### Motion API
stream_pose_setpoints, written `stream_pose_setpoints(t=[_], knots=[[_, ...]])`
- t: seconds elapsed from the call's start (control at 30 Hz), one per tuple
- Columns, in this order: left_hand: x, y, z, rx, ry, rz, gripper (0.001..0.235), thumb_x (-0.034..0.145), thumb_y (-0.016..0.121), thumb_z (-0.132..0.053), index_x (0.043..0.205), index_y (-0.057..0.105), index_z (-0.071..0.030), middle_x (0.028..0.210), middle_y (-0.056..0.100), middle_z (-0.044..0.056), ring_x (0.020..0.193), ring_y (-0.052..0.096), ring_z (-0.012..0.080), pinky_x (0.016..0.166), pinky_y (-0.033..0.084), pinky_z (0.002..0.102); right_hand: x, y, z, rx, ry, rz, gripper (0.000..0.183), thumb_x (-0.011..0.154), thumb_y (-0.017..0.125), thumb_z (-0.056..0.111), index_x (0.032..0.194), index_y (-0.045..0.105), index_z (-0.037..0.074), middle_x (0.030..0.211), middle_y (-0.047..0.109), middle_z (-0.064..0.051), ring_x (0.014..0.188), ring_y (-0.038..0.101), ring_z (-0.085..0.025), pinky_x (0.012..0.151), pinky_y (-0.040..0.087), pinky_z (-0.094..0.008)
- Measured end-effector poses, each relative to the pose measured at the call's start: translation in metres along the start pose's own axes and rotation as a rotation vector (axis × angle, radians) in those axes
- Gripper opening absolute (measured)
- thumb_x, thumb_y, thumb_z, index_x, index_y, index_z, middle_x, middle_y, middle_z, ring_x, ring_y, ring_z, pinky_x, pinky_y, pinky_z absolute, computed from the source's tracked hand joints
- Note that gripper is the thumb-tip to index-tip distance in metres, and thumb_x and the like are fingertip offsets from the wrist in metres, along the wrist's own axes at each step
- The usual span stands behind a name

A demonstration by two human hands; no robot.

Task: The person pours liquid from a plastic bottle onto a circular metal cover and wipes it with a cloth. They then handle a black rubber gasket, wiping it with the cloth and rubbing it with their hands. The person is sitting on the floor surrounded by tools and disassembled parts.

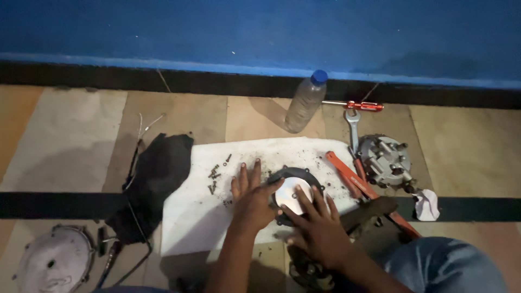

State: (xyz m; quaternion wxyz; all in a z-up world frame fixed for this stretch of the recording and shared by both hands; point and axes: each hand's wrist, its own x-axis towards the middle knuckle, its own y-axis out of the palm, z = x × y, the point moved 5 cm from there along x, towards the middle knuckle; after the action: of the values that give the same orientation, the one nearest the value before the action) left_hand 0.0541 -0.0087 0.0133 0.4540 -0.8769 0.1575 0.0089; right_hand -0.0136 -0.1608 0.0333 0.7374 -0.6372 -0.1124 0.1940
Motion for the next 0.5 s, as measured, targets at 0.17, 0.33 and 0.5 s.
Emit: stream_pose_setpoints(t=[0.17, 0.33, 0.5], knots=[[0.003, 0.002, -0.003, 0.009, 0.022, -0.031, 0.08, 0.062, 0.094, -0.029, 0.136, 0.067, -0.043, 0.169, 0.012, 0.01, 0.156, -0.001, 0.0402, 0.121, 0.006, 0.061, 0.007, 0.002, -0.004, 0.043, 0.026, -0.073, 0.071, 0.086, 0.067, 0.055, 0.15, 0.046, 0.036, 0.168, 0.011, -0.014, 0.151, 0.012, -0.048, 0.113, 0.016, -0.067], [0.001, 0.0, -0.005, 0.021, -0.005, -0.031, 0.076, 0.06, 0.094, -0.029, 0.131, 0.069, -0.041, 0.169, 0.013, 0.009, 0.156, 0.0, 0.0385, 0.122, 0.006, 0.061, -0.011, 0.002, -0.013, 0.023, -0.018, 0.052, 0.073, 0.086, 0.066, 0.056, 0.153, 0.046, 0.038, 0.171, 0.011, -0.013, 0.154, 0.01, -0.051, 0.112, 0.014, -0.07], [0.004, 0.002, -0.009, 0.052, 0.042, -0.121, 0.065, 0.063, 0.092, -0.025, 0.125, 0.074, -0.038, 0.168, 0.016, 0.01, 0.156, 0.004, 0.0383, 0.122, 0.008, 0.06, -0.003, 0.008, -0.014, -0.037, -0.052, -0.068, 0.069, 0.088, 0.061, 0.062, 0.151, 0.045, 0.038, 0.166, 0.016, -0.013, 0.151, 0.015, -0.046, 0.113, 0.016, -0.067]])
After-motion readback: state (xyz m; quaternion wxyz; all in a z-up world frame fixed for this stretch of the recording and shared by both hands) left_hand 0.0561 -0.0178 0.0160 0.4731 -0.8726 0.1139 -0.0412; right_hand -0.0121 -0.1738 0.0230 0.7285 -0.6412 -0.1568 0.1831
